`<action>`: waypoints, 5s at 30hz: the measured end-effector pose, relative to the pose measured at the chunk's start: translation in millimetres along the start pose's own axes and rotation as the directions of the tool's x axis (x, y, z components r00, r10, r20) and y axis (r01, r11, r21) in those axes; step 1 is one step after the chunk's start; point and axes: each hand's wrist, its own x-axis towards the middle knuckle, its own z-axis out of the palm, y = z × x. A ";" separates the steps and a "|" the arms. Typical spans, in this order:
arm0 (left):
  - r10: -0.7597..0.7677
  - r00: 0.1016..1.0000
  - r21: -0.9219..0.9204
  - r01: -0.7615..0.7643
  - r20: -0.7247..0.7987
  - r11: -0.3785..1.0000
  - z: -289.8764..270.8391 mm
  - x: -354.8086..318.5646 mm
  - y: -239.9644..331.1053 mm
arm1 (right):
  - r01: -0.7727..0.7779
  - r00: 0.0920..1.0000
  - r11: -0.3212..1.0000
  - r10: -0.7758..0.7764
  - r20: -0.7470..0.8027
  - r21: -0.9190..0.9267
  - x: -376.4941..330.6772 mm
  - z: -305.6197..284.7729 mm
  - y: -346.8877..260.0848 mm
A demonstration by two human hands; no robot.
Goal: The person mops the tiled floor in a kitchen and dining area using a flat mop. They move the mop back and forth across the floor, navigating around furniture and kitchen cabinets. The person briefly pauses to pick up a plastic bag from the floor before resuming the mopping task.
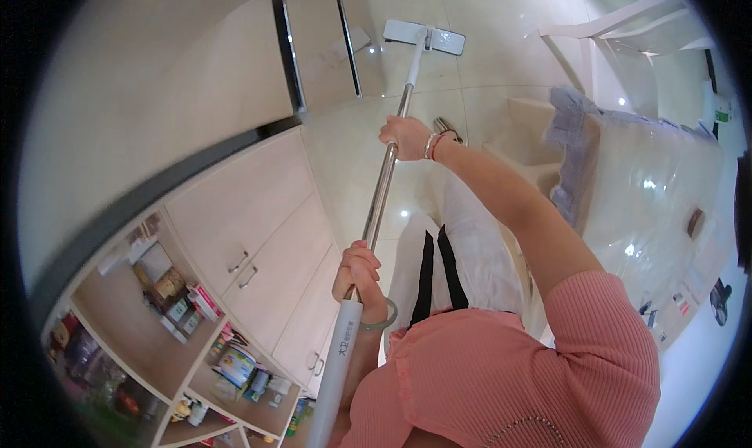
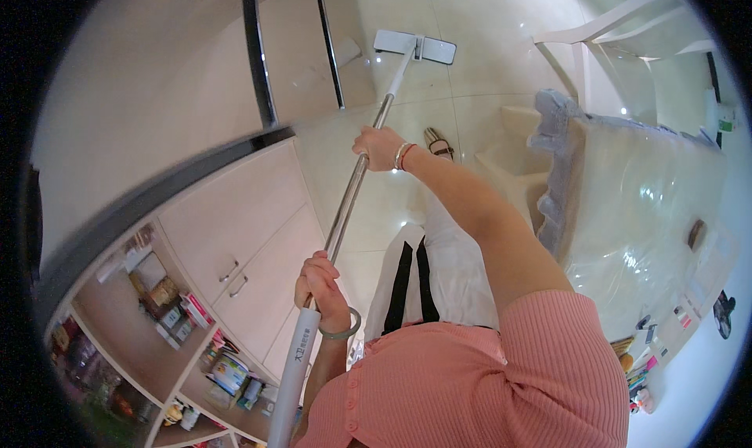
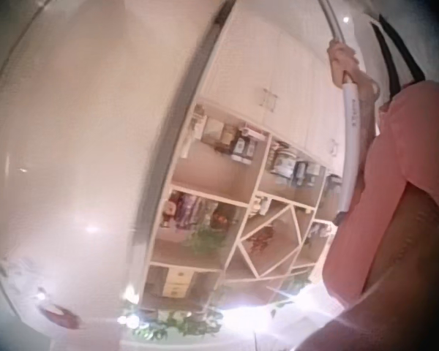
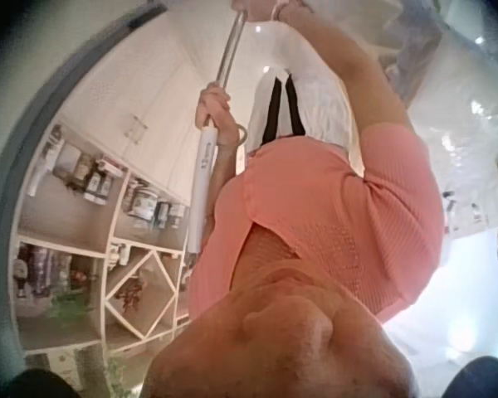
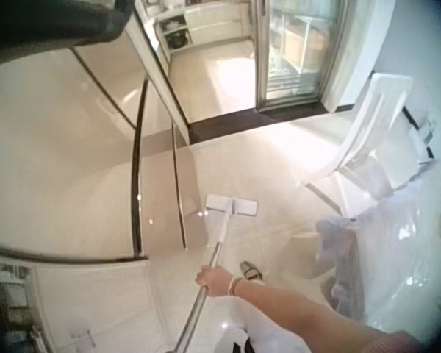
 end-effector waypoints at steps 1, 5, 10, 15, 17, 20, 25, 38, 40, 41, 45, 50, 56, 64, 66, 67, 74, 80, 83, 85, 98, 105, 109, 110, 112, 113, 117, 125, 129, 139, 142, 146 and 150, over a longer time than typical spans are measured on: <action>-0.004 1.000 -0.036 0.003 -0.031 0.999 -10.3 -19.7 -9.6 | 0.043 0.999 0.999 -0.043 -0.011 -0.033 -7.4 14.7 -8.6; -0.018 0.999 -0.104 0.013 -0.046 0.994 -54.1 -94.4 -27.9 | 0.045 0.999 0.999 -0.045 -0.006 -0.010 -55.9 78.7 -47.8; -0.081 0.993 -0.075 0.075 -0.081 0.994 -122.9 -198.3 -51.8 | 0.108 0.992 0.993 -0.104 -0.071 0.052 -110.7 178.3 -104.9; -0.160 0.968 -0.056 0.152 -0.195 0.987 -203.2 -291.7 -36.6 | 0.071 0.995 0.996 -0.075 0.059 0.059 -161.2 261.9 -210.5; -0.243 0.941 -0.034 0.242 -0.237 0.970 -236.1 -326.3 -23.0 | 0.049 0.988 0.995 -0.061 0.139 0.085 -181.9 291.9 -252.8; -0.277 0.912 -0.041 0.278 -0.302 0.960 -270.6 -374.6 -5.9 | 0.020 0.941 0.995 -0.051 0.335 0.095 -207.7 316.1 -312.7; -0.199 0.932 -0.064 0.189 -0.301 0.980 -290.6 -418.9 -20.8 | 0.051 0.844 0.995 -0.090 0.529 0.088 -218.3 320.8 -339.5; -0.111 0.992 -0.204 0.095 -0.066 0.974 -154.5 -298.8 -100.0 | 0.088 0.977 0.991 -0.066 0.204 -0.104 -167.8 219.2 -145.0; 0.024 0.998 -0.219 -0.037 -0.065 0.975 -120.7 -256.9 -108.1 | 0.139 0.987 0.983 -0.127 0.103 -0.120 -145.4 202.4 -85.3; -0.077 0.996 -0.235 0.066 -0.039 0.970 -107.5 -239.6 -106.9 | 0.108 0.993 0.982 -0.100 0.055 -0.157 -135.6 191.0 -62.3; 0.053 0.997 -0.372 -0.071 -0.058 0.926 -75.7 -210.3 -152.7 | -0.114 0.987 0.954 0.141 0.082 -0.277 -121.8 166.7 -31.7; -0.011 0.997 -0.345 -0.014 -0.070 0.939 -98.2 -261.8 -160.0 | -0.101 0.965 0.954 0.163 0.206 -0.282 -143.3 192.2 -65.7; -0.107 0.992 -0.194 0.094 -0.060 0.976 -214.2 -369.5 -137.0 | 0.012 0.953 0.982 0.046 0.300 -0.191 -191.1 295.8 -177.7; -0.344 0.926 -0.004 0.347 -0.156 0.938 -362.9 -555.5 -79.8 | 0.069 0.923 0.997 -0.057 0.380 -0.018 -289.4 457.7 -366.1; -0.422 0.874 0.008 0.437 -0.243 0.900 -386.0 -594.3 -56.1 | 0.096 0.897 0.995 -0.081 0.434 -0.011 -310.4 485.3 -416.2; -0.411 0.873 0.025 0.432 -0.264 0.901 -397.0 -612.8 -48.3 | 0.102 0.882 0.994 -0.106 0.459 0.035 -322.9 499.0 -436.0; -0.437 0.754 -0.095 0.453 -0.491 0.887 -416.8 -680.4 -46.6 | 0.258 0.620 0.962 -0.236 0.748 0.089 -340.7 530.8 -487.3; -0.346 0.820 -0.216 0.274 -0.456 0.937 -369.1 -634.0 -66.1 | 0.284 0.722 0.958 -0.231 0.653 0.025 -320.5 486.5 -427.7; -0.433 0.823 -0.233 0.369 -0.369 0.900 -331.8 -581.1 -84.7 | 0.239 0.852 0.971 -0.216 0.477 0.013 -301.0 452.0 -366.2; -0.374 0.877 -0.248 0.306 -0.301 0.919 -303.6 -538.3 -105.9 | 0.176 0.890 0.979 -0.115 0.442 -0.099 -275.1 417.2 -323.7; -0.078 0.986 -0.419 0.010 -0.145 0.908 -249.9 -343.5 -177.4 | 0.004 1.000 0.996 -0.004 -0.007 -0.089 -160.4 330.9 -186.0; -0.166 0.947 -0.368 0.056 -0.273 0.928 -346.3 -341.8 -161.9 | 0.131 0.990 0.991 -0.131 -0.050 0.012 -90.0 396.5 -261.9; -0.107 0.923 -0.311 -0.014 -0.369 0.950 -363.9 -343.8 -164.6 | 0.263 0.965 0.964 -0.261 -0.036 0.052 -39.6 423.0 -286.5; -0.090 0.918 -0.286 -0.027 -0.385 0.958 -366.1 -343.8 -166.8 | 0.282 0.959 0.957 -0.282 -0.013 0.060 -27.6 425.3 -291.0; -0.090 0.905 -0.258 -0.023 -0.415 0.966 -364.5 -343.6 -172.5 | 0.299 0.953 0.952 -0.301 0.041 0.063 -14.5 429.4 -295.5; -0.091 0.899 -0.246 -0.019 -0.428 0.969 -364.6 -345.6 -175.6 | 0.296 0.951 0.953 -0.300 0.070 0.056 -11.9 431.0 -295.2; -0.194 0.860 -0.234 0.090 -0.472 0.968 -367.7 -382.6 -178.6 | 0.351 0.919 0.936 -0.341 0.195 -0.015 -25.4 454.0 -303.7; -0.375 0.652 -0.235 0.296 -0.659 0.926 -394.1 -505.3 -151.2 | 0.389 0.814 0.921 -0.331 0.478 -0.024 -109.0 539.2 -387.1; -0.444 0.444 -0.325 0.319 -0.779 0.890 -400.1 -581.8 -126.1 | 0.417 0.694 0.909 -0.320 0.645 0.001 -171.1 569.8 -444.8; -0.570 0.082 -0.473 0.467 -0.818 0.747 -396.9 -737.8 -28.6 | 0.426 0.363 0.874 -0.401 0.841 0.233 -352.6 617.9 -545.1; -0.549 0.023 -0.482 0.450 -0.835 0.752 -388.3 -759.1 -29.2 | 0.450 0.199 0.859 -0.363 0.910 0.245 -361.2 614.1 -555.8; -0.480 0.059 -0.440 0.316 -0.875 0.841 -388.8 -750.5 -48.0 | 0.525 0.163 0.806 -0.410 0.897 0.273 -333.4 609.5 -553.5; -0.459 0.123 -0.419 0.254 -0.880 0.872 -386.5 -711.6 -83.8 | 0.562 0.242 0.793 -0.427 0.871 0.233 -281.9 598.1 -515.5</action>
